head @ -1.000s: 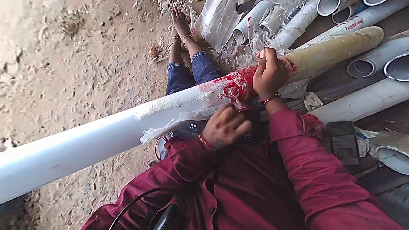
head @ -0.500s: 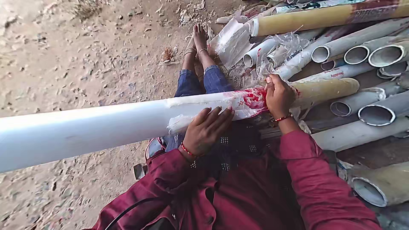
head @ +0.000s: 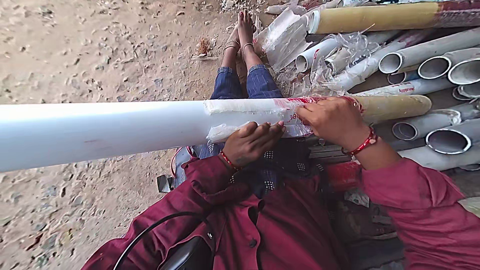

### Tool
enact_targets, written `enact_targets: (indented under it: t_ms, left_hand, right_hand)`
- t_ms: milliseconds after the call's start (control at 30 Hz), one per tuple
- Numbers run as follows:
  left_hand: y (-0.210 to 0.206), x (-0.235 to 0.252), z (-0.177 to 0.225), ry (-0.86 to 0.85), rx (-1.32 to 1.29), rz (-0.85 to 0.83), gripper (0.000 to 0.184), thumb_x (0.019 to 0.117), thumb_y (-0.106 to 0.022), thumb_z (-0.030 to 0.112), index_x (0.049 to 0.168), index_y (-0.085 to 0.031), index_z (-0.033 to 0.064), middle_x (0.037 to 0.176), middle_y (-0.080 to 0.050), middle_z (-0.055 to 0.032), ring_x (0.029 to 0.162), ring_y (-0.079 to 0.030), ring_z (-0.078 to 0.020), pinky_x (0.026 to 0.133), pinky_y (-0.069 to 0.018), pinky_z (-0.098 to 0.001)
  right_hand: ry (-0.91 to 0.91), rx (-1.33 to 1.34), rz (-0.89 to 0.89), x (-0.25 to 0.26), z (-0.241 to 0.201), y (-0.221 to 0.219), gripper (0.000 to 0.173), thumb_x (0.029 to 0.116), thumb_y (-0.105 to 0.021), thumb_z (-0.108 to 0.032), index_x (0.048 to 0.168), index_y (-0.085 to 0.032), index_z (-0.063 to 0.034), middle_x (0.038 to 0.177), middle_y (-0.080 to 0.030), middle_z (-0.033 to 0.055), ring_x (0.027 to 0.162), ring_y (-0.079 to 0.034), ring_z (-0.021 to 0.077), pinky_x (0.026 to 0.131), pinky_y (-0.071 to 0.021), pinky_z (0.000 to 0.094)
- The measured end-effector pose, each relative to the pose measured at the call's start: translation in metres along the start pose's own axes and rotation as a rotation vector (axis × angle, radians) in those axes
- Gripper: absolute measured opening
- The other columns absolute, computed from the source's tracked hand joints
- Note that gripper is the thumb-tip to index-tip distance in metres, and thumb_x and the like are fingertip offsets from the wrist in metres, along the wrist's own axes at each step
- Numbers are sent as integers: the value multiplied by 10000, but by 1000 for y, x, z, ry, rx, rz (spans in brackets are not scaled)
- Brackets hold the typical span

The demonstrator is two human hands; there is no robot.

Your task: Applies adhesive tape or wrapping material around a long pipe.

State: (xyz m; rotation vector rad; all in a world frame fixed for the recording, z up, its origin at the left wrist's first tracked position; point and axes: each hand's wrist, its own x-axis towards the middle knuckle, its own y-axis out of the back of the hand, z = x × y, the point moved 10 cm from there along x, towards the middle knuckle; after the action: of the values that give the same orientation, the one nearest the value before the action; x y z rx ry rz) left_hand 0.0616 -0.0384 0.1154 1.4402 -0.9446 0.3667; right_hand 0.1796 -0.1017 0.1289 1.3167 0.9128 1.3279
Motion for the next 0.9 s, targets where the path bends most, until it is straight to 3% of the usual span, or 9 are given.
enact_targets:
  t_ms: [300, 500, 600, 900]
  left_hand:
    - [-1, 1, -2, 13, -14, -27, 298, 995, -551, -3, 1166, -768, 110, 1196, -766, -25, 1012, -689, -155, 829, -431, -328]
    - [-3, 2, -1, 16, 7, -40, 313, 993, -543, -15, 1171, -766, 114, 1206, -762, -13, 1003, -685, -154, 828, -431, -328]
    - [-3, 1, -1, 8, 21, -45, 314, 1000, -533, -4, 1177, -762, 117, 1205, -762, -15, 1007, -680, -154, 832, -424, -331]
    - [-2, 3, -2, 6, 11, -71, 317, 996, -537, -1, 1193, -756, 118, 1209, -761, -13, 1002, -684, -158, 830, -429, -333]
  right_hand:
    - [5, -13, -148, -1, 8, -2, 132, 788, -674, 124, 890, -688, 41, 610, -584, 182, 529, -629, 364, 462, -452, 466]
    - [17, 16, -84, 11, 3, 3, 105, 868, -606, 91, 882, -680, 17, 629, -587, 165, 537, -616, 348, 465, -427, 456]
    - [25, 33, -68, 12, 4, 1, 93, 860, -593, 92, 842, -657, 27, 595, -563, 167, 511, -608, 354, 442, -412, 456]
    - [-15, -62, -272, 2, 9, -6, 138, 803, -684, 135, 909, -687, 46, 639, -609, 199, 565, -644, 389, 488, -458, 484]
